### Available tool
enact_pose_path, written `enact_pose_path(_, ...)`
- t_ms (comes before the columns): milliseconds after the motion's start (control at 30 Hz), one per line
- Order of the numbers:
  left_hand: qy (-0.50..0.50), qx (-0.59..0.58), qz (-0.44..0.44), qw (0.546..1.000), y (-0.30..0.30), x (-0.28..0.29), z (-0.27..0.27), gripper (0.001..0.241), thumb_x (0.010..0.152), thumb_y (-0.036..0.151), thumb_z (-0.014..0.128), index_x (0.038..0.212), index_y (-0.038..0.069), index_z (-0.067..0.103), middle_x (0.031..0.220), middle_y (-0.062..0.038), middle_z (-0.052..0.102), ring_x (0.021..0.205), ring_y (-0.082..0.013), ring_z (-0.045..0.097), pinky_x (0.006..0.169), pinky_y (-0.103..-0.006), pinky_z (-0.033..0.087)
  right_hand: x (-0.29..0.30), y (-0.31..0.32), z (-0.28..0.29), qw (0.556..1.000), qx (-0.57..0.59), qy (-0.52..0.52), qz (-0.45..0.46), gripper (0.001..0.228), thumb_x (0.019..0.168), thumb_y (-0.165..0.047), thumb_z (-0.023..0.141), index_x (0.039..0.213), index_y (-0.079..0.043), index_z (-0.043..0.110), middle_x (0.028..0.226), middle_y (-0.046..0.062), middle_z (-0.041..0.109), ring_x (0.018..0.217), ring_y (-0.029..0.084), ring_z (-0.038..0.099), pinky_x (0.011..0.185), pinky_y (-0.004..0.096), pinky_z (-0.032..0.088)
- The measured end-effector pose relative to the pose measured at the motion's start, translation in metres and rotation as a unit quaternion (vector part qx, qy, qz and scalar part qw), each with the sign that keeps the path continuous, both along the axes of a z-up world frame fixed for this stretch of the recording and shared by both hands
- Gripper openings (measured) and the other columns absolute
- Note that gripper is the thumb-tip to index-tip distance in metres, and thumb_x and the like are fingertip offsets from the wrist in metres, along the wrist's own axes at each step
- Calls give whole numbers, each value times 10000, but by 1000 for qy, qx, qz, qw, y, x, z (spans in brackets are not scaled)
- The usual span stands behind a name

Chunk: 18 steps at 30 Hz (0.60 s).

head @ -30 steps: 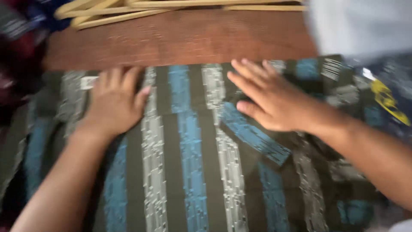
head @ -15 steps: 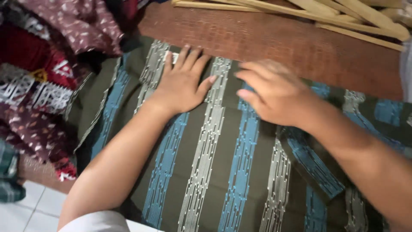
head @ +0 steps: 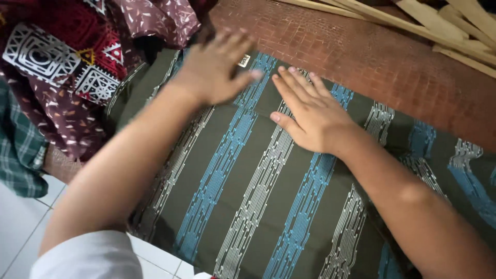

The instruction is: The person buttons a patterned short-sleeved shirt from the collar down to the bottom. Then, the person folds the shirt in half vertically, folds the sleeves inward, and folds the shirt in half horizontally to complete the process.

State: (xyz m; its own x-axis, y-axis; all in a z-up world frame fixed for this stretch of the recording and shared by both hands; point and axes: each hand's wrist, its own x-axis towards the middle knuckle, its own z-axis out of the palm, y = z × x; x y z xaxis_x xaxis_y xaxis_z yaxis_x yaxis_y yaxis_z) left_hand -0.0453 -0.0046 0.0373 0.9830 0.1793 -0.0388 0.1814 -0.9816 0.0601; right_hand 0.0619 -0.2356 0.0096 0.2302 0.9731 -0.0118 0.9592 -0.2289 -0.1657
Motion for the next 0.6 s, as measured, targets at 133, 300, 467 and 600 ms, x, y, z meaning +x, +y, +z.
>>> enact_pose_path(133,73,6,156,985,41,-17,16,738,1003,642,187,1645,281,151,1696,130,123,1403,-351,448,1115,-638,377,-2,-2,2,999,34,8,12,703,1073,-500,245,1596,-29,252,1691,159,185,1558,274,100,1236,479,44)
enact_pose_path(300,-7,29,59,998,75,-31,-1,596,1086,438,227,1647,234,209,1706,53,199,1295,-392,553,984,-583,478,-2,-2,1,999,35,7,21,703,1074,-500,237,1596,-30,251,1696,150,165,1560,273,87,1238,477,26)
enact_pose_path(467,-69,63,44,995,80,-27,-24,620,1103,427,247,1657,152,206,1708,-40,212,1444,-357,433,1053,-540,410,-2,-3,1,999,30,5,21,704,1076,-500,238,1601,-31,241,1697,157,154,1560,272,79,1235,481,21)
enact_pose_path(600,-46,169,65,982,70,-20,-14,614,1112,435,290,1615,86,335,1647,-70,372,1124,-411,670,835,-547,530,-2,-1,-1,1000,23,-2,19,703,1074,-501,229,1599,-33,241,1696,154,156,1558,279,80,1233,495,21)
